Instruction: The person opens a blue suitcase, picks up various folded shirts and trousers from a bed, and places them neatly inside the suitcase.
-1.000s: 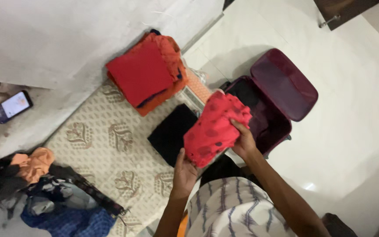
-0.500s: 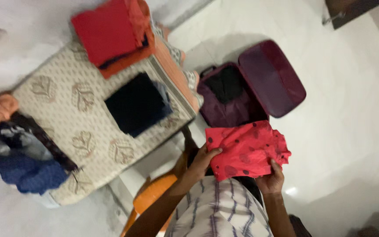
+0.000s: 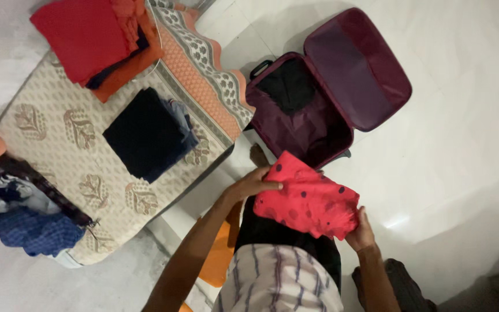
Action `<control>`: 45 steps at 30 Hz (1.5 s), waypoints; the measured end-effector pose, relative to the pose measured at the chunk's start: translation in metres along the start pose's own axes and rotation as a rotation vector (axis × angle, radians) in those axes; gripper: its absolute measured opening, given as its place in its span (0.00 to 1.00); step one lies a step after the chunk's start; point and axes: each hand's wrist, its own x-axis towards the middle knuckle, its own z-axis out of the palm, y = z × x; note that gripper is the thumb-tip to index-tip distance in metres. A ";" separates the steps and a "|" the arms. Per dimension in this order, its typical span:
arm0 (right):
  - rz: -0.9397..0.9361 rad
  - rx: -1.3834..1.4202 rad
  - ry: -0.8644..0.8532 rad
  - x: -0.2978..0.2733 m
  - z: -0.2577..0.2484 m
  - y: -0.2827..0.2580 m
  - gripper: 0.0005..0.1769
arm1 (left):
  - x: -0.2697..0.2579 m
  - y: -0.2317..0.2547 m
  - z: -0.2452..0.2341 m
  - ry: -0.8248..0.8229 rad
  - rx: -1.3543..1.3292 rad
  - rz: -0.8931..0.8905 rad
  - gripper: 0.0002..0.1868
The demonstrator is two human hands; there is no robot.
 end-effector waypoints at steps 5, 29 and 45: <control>-0.095 -0.184 -0.008 0.072 0.042 0.031 0.36 | 0.084 -0.017 -0.075 0.126 0.437 -0.085 0.39; -0.152 -0.088 0.055 0.637 -0.067 0.261 0.15 | 0.468 -0.353 -0.389 0.736 0.959 0.062 0.21; -0.660 -0.492 0.011 0.741 -0.075 0.308 0.08 | 0.492 -0.377 -0.445 0.918 0.878 0.036 0.23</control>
